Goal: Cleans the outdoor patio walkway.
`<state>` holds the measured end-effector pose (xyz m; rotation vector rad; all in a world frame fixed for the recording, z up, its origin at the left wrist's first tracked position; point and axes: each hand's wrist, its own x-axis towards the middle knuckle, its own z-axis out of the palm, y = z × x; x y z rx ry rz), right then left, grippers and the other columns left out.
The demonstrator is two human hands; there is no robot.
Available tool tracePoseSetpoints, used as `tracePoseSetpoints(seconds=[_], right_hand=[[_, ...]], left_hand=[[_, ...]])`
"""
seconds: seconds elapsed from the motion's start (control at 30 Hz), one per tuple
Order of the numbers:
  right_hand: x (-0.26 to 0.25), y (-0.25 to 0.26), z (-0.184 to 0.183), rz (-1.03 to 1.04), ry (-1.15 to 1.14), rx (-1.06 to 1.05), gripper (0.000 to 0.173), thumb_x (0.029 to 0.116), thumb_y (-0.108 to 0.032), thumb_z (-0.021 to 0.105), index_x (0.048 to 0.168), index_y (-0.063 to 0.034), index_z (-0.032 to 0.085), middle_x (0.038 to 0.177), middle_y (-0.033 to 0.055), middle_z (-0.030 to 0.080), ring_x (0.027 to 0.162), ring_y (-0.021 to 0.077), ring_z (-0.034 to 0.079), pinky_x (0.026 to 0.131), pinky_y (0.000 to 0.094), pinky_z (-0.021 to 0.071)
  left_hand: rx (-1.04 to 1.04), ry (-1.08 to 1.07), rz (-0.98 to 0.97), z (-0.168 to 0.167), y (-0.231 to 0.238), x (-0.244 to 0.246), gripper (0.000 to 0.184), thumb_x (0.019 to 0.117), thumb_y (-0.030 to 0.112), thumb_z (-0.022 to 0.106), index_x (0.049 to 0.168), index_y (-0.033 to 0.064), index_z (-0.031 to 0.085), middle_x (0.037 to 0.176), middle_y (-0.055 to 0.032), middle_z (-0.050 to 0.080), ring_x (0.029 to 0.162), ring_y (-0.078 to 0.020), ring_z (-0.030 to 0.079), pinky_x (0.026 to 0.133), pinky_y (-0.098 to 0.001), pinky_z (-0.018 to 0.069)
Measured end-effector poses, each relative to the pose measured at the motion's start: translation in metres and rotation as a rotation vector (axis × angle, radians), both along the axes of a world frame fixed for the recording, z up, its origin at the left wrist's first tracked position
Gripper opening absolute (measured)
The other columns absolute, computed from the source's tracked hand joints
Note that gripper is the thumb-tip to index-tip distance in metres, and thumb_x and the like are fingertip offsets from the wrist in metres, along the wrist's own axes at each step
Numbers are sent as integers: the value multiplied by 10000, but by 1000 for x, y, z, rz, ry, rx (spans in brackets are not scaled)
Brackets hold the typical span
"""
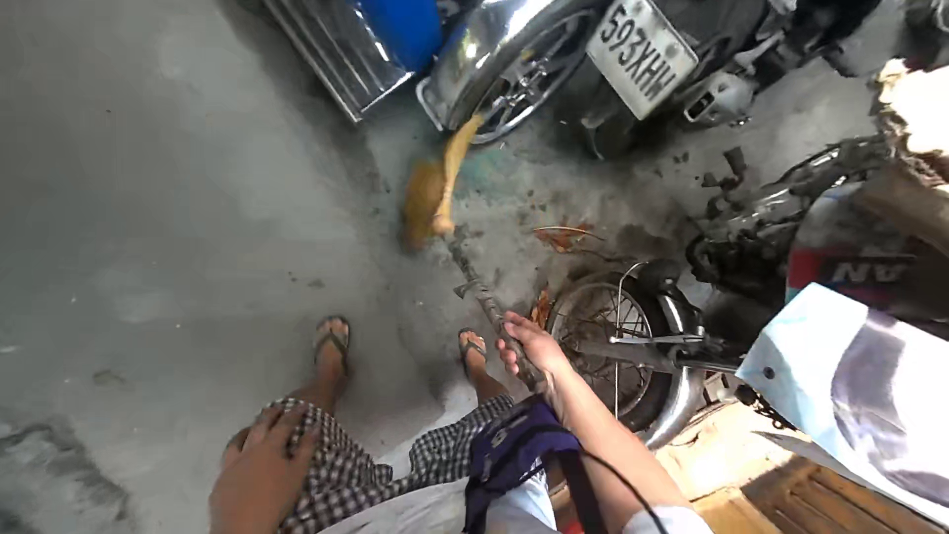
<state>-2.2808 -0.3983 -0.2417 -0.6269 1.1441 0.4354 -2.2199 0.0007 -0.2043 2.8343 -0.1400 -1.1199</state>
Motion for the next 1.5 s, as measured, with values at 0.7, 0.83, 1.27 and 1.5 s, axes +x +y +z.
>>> tracePoseSetpoints(seconds=[0.7,0.83,1.27,1.5], right_hand=[[-51,-38,-55,-76,271,-736,487,1117,-285,412,1581,-168,325,811,99,622,519,175,577,474,350,545],[-110,41,-76,306,478,-544,543,1110,-226,423,1619,-131,259,951,152,638,637,206,617,599,392,565],[-276,160,-24,9,1051,-283,398,1127,-273,406,1372,3,555,1030,198,667,843,266,658,794,446,552],[-329,221,46,-548,844,-163,437,1141,-328,298,1538,-157,357,705,43,543,478,128,501,436,296,468]], left_hand=[[-102,-27,-29,-26,22,56,471,990,410,517,1320,115,678,1459,-166,567,1349,-476,487,1068,-688,377],[-105,-5,-74,-30,25,71,510,998,450,495,1341,112,660,1462,-174,561,1357,-469,486,1089,-675,366],[-98,95,-137,-40,17,115,484,1002,436,536,1355,126,649,1473,-168,552,1388,-423,473,1125,-657,341],[-118,114,-137,-46,18,117,494,1022,426,526,1372,91,625,1482,-183,536,1406,-339,477,1163,-557,360]])
